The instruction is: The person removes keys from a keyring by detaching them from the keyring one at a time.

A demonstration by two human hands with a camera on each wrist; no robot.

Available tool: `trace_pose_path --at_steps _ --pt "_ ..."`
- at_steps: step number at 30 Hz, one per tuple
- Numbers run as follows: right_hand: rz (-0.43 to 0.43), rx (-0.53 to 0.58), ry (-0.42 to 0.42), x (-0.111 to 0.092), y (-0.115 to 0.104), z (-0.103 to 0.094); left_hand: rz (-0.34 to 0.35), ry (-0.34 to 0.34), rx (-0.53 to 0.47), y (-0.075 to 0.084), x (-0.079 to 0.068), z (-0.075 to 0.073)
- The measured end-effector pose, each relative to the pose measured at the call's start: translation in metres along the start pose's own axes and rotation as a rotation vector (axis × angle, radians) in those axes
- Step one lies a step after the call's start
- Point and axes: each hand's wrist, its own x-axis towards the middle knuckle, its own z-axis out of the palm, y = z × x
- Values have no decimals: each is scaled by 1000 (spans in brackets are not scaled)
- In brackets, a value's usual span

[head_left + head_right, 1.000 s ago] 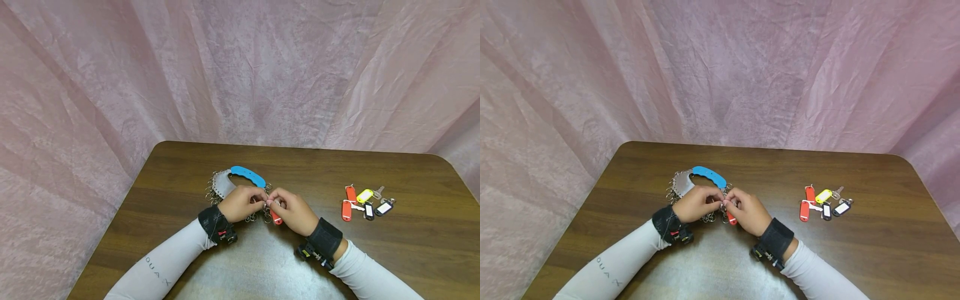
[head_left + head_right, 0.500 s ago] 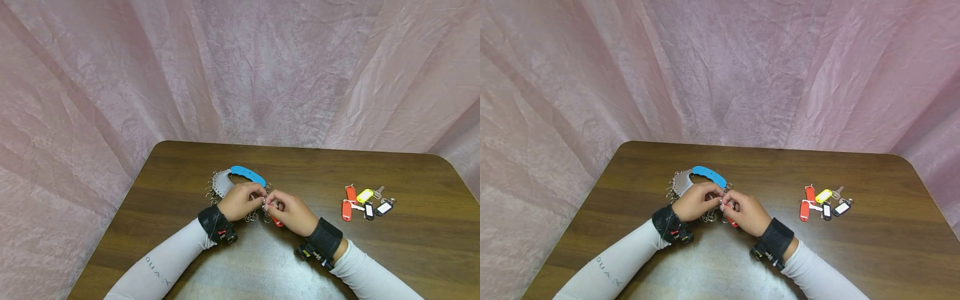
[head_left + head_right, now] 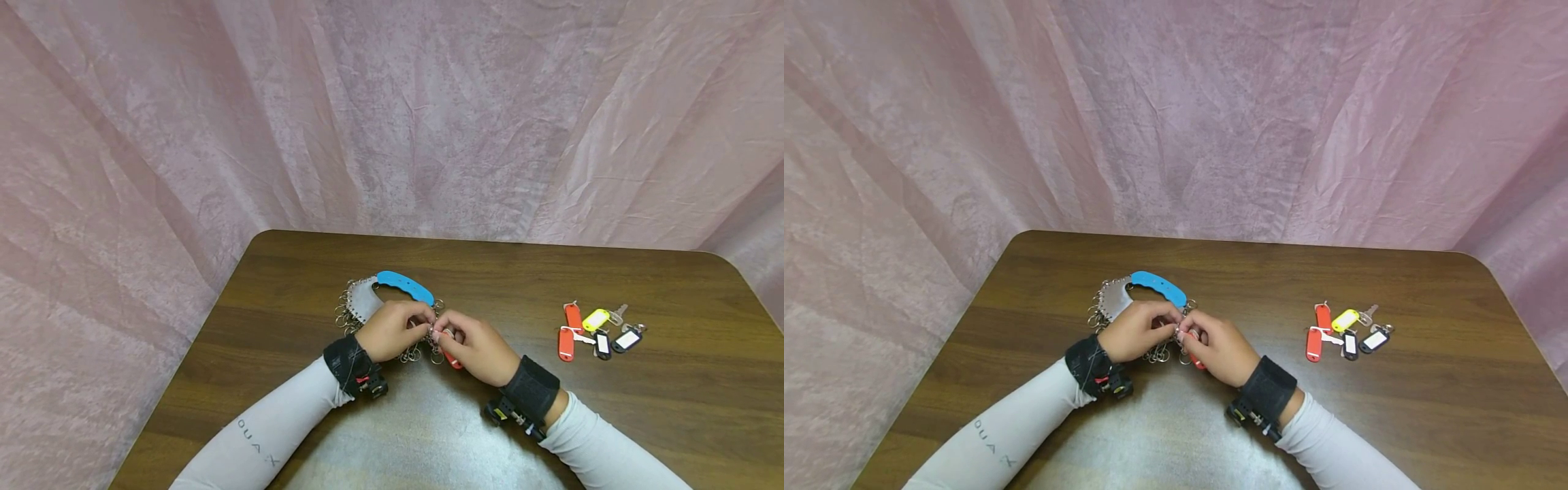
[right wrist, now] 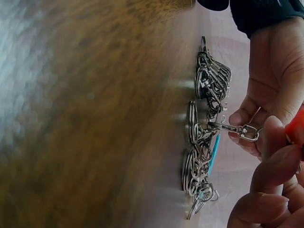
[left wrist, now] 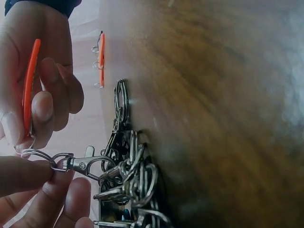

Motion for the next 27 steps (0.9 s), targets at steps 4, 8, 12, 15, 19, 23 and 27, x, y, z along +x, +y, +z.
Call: trace_pose_path --at_steps 4,8,12,15,19,23,27 --pt "28 21 -3 0 -1 0 10 1 5 -1 0 0" --pt "38 26 6 0 -1 0 19 5 7 -1 0 0" --pt "20 9 21 0 -1 0 31 6 8 -1 -1 0" --pt "11 3 25 0 -1 0 46 5 6 -1 -1 1" --pt "3 -2 28 0 -1 0 55 4 12 -2 -1 2" --pt "6 -6 31 0 0 0 63 4 20 -2 -1 2" --pt "13 -9 34 0 0 0 67 3 23 -3 0 2"
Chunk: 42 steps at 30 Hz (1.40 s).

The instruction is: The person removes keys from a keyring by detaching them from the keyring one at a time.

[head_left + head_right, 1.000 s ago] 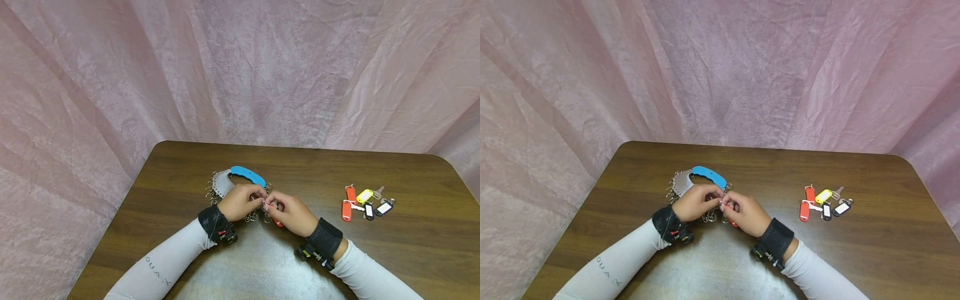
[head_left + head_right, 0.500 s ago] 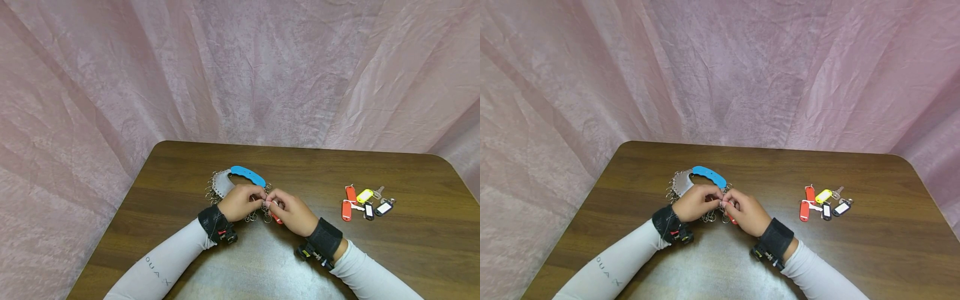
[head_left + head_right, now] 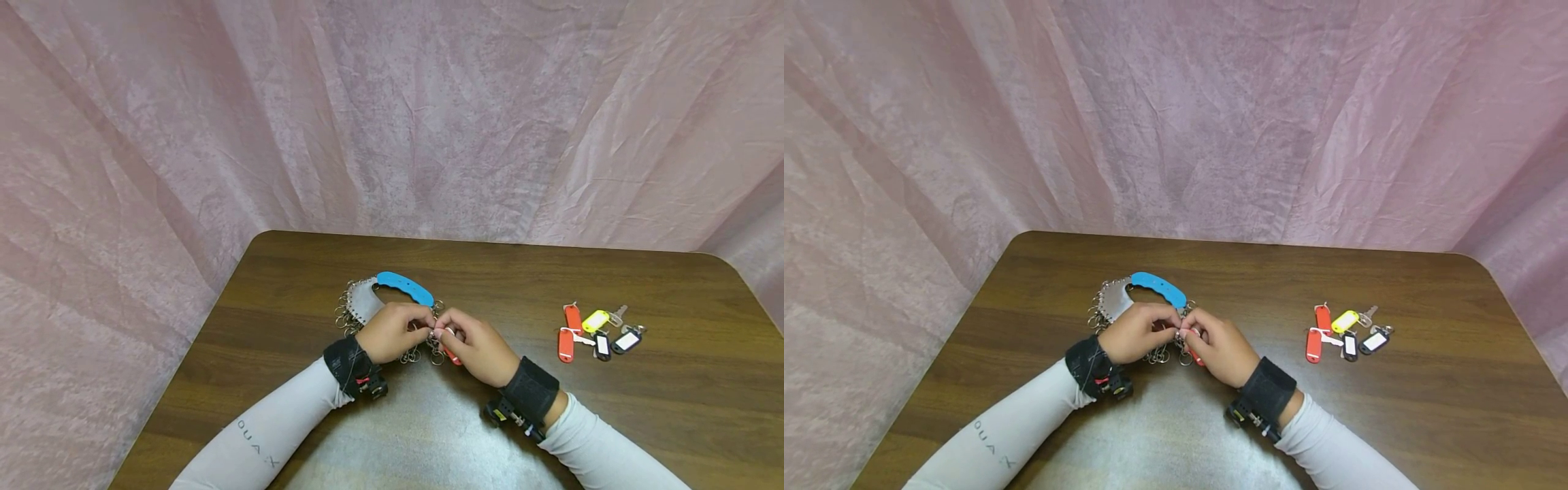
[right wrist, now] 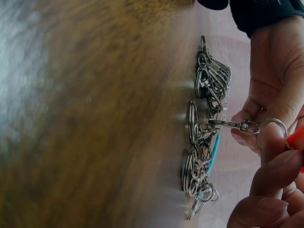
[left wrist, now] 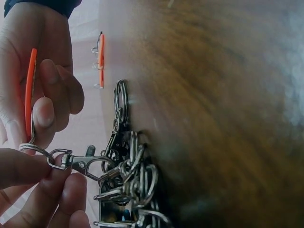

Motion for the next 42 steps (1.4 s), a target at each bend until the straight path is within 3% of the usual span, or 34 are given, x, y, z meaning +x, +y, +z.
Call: trace_pose_path --at_steps 19,30,42 --pt "45 5 -12 1 -1 -3 9 -2 0 2 -1 -1" --pt "48 -3 -8 1 0 -2 -42 -12 -16 2 0 0" --pt "44 19 -5 0 0 -3 -9 -49 21 0 0 0"
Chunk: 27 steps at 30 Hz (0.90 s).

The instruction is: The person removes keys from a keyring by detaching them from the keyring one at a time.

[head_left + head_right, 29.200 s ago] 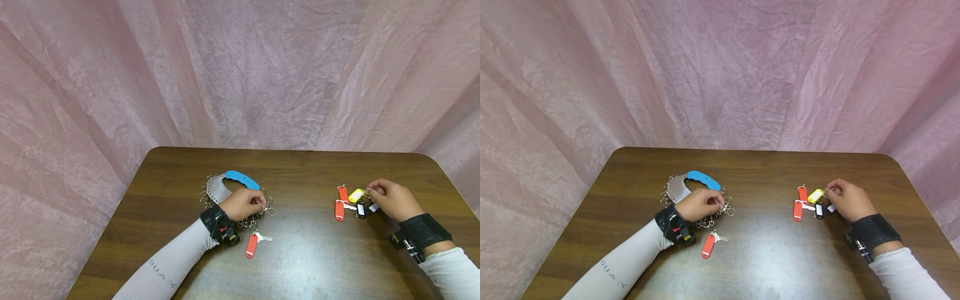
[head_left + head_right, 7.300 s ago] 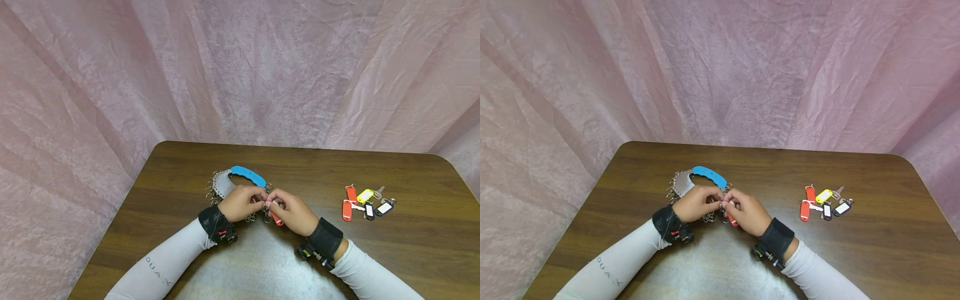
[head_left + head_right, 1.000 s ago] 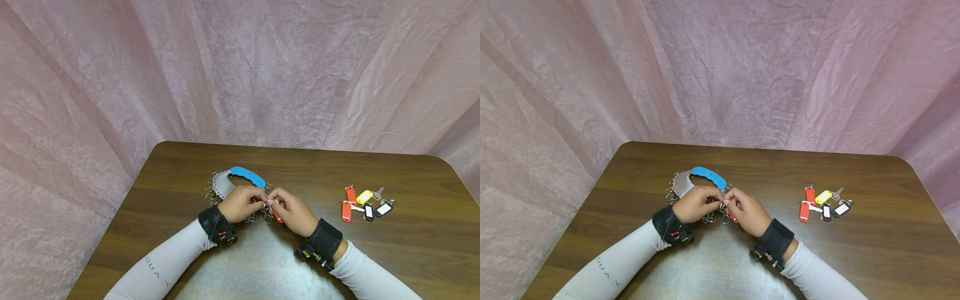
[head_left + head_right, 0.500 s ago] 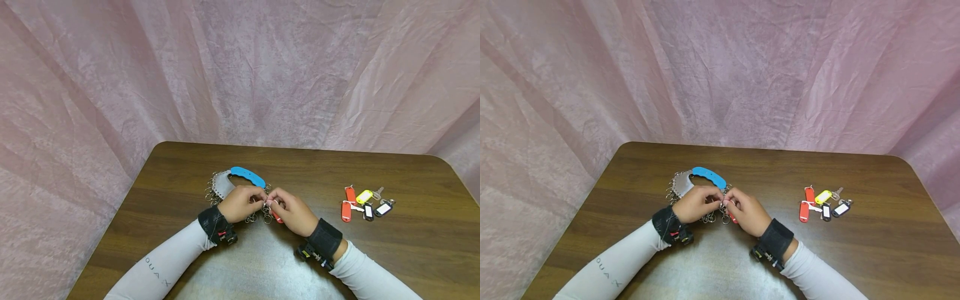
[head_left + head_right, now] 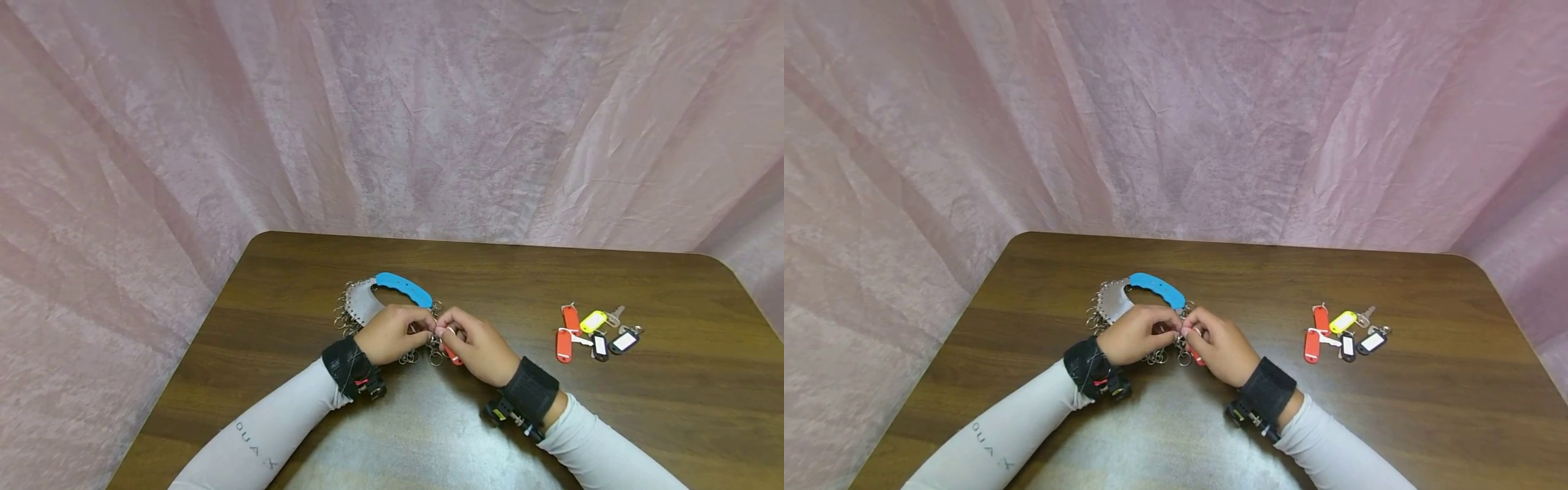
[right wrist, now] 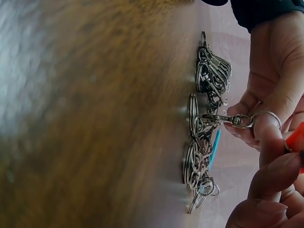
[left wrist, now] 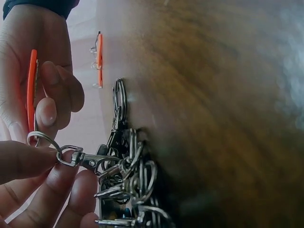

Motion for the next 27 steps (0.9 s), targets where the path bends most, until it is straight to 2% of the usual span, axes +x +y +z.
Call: trace_pose_path --at_steps 27 --pt "35 19 22 0 3 -8 -27 -13 5 2 0 0"
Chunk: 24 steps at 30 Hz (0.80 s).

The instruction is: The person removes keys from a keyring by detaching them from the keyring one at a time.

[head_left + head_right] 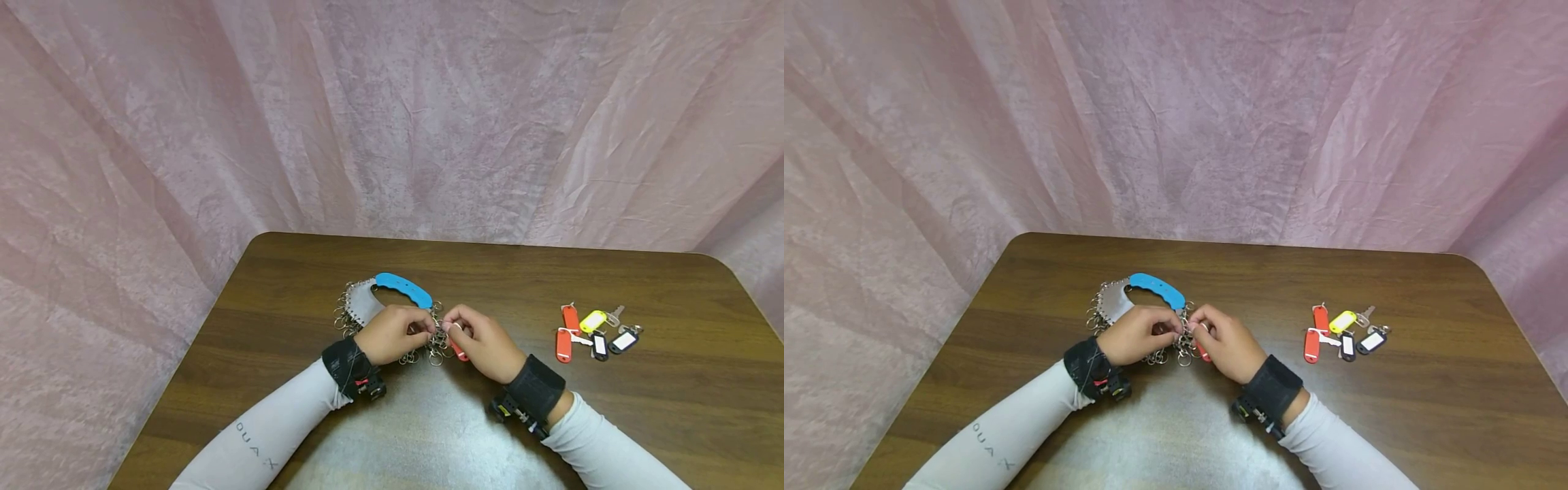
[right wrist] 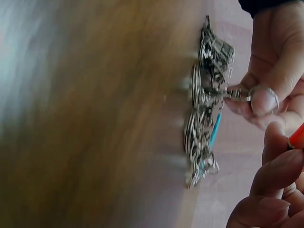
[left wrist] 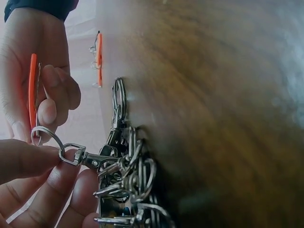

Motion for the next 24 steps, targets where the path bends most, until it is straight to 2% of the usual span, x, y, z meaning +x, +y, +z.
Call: trace_pose_path --at_steps 16,20,24 --pt "44 -18 59 -4 10 -18 16 -20 -15 -4 0 2" --pt "50 -13 76 -6 14 -23 19 -25 7 -5 -1 1" --pt "56 -57 106 -9 20 -30 20 -31 30 -5 -1 0"
